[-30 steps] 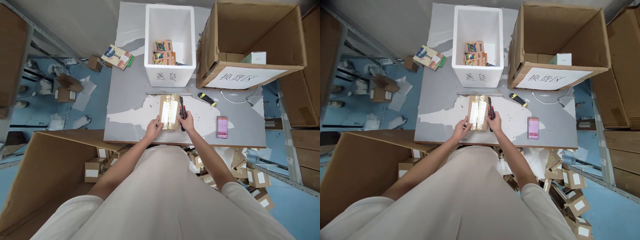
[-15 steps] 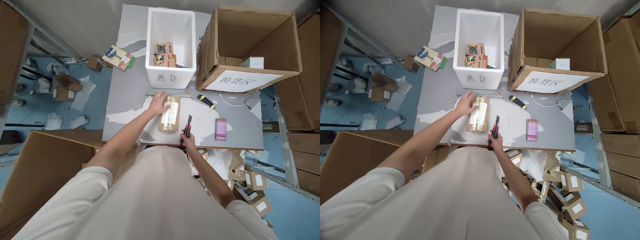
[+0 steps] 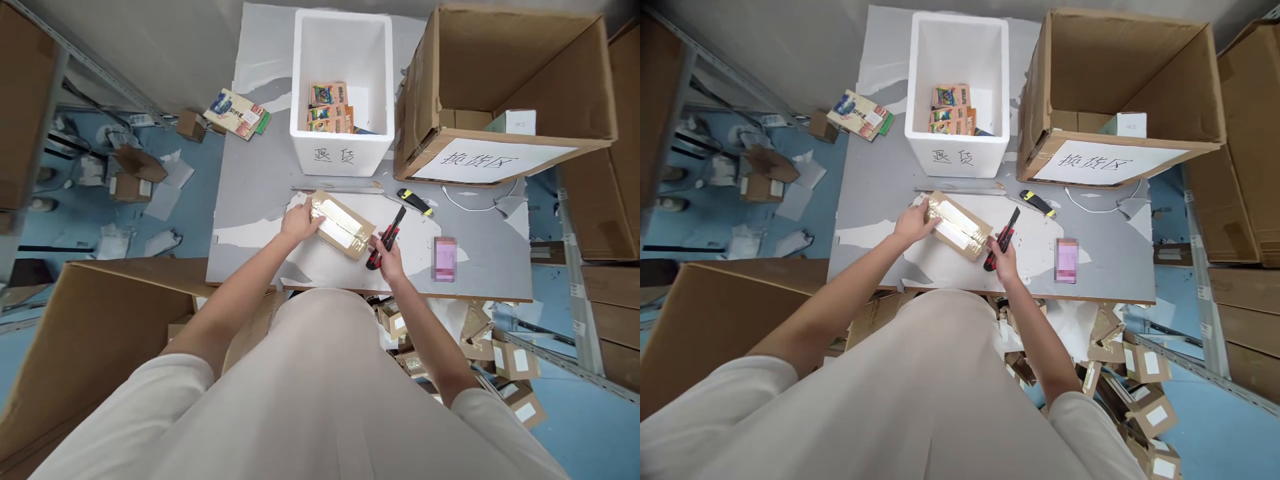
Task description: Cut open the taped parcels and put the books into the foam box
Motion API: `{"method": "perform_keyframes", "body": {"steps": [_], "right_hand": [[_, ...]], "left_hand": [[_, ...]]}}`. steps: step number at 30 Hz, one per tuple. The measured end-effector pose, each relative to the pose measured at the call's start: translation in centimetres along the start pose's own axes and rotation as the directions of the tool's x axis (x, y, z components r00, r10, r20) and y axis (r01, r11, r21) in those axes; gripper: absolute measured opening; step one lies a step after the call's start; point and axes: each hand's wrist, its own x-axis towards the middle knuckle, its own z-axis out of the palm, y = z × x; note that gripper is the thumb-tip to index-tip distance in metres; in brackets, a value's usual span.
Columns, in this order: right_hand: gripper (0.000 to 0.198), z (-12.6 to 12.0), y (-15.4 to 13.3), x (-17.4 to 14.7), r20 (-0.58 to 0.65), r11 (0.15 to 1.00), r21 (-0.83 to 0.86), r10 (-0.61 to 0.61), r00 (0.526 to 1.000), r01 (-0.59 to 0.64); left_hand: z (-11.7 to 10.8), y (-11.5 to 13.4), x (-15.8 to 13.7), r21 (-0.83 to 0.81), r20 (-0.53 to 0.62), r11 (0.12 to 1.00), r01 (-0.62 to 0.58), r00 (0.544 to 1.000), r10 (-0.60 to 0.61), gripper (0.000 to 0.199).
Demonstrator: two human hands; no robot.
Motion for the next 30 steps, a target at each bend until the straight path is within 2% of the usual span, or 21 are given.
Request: {"method": "perform_keyframes", "body": {"steps": [3,6,8,10,13,15,17,19,22,27,30], "right_hand": [[0.04,-0.1,-1.7,3.4,0.068,0.963,-0.252,-0.077,0.995,0.092],[0.033,0.5,-2.9,5.7,0.156,0.895,-0.423,-0.083,0.984,0.143],[0.035,0.7,-3.2,6.4,0.207,0.833,-0.521,-0.09,0.974,0.188],[0.038,0.4,-3.4,6.3,0.234,0.779,-0.582,-0.115,0.966,0.234],[0.04,-1.4,-3.6,4.8,0.248,0.744,-0.617,-0.126,0.961,0.257],[0.044,-3.1,-3.8,3.4,0.247,0.737,-0.637,-0.083,0.966,0.226],[0.053,-4.6,-3.9,1.8,0.24,0.744,-0.644,-0.024,0.971,0.177],[0.063,-5.6,-3.9,0.6,0.242,0.768,-0.625,0.02,0.97,0.14],[0.066,-6.0,-3.5,-0.3,0.268,0.793,-0.601,0.089,0.959,0.095],[0.067,-5.1,-3.3,-0.5,0.239,0.787,-0.617,0.166,0.957,0.018],[0.065,-4.8,-4.3,0.2,0.255,0.771,-0.637,0.178,0.951,0.026]], "left_hand": [[1.3,-0.9,-3.7,-0.114,-0.019,0.993,0.041,0.999,-0.043,0.103],[2.5,-1.0,-5.7,-0.183,-0.04,0.978,0.096,0.994,-0.105,0.117],[2.7,-0.8,-5.8,-0.144,-0.083,0.983,0.112,0.989,-0.125,0.127],[2.4,-0.5,-5.0,-0.04,-0.114,0.997,0.062,0.991,-0.066,0.137],[1.6,-0.2,-3.1,0.1,-0.038,0.985,-0.142,0.988,0.146,0.146],[1.4,0.0,-2.0,0.126,0.039,0.954,-0.272,0.962,0.269,0.147],[1.5,0.1,-1.3,0.121,0.084,0.93,-0.349,0.937,0.34,0.143],[1.8,0.1,-1.2,0.109,0.094,0.919,-0.379,0.924,0.37,0.138],[2.1,0.1,-1.5,0.101,0.075,0.922,-0.374,0.927,0.368,0.133],[2.2,0.2,-1.6,0.111,0.071,0.925,-0.364,0.931,0.358,0.134],[2.3,0.3,-1.5,0.118,0.069,0.925,-0.362,0.932,0.356,0.135]]}}
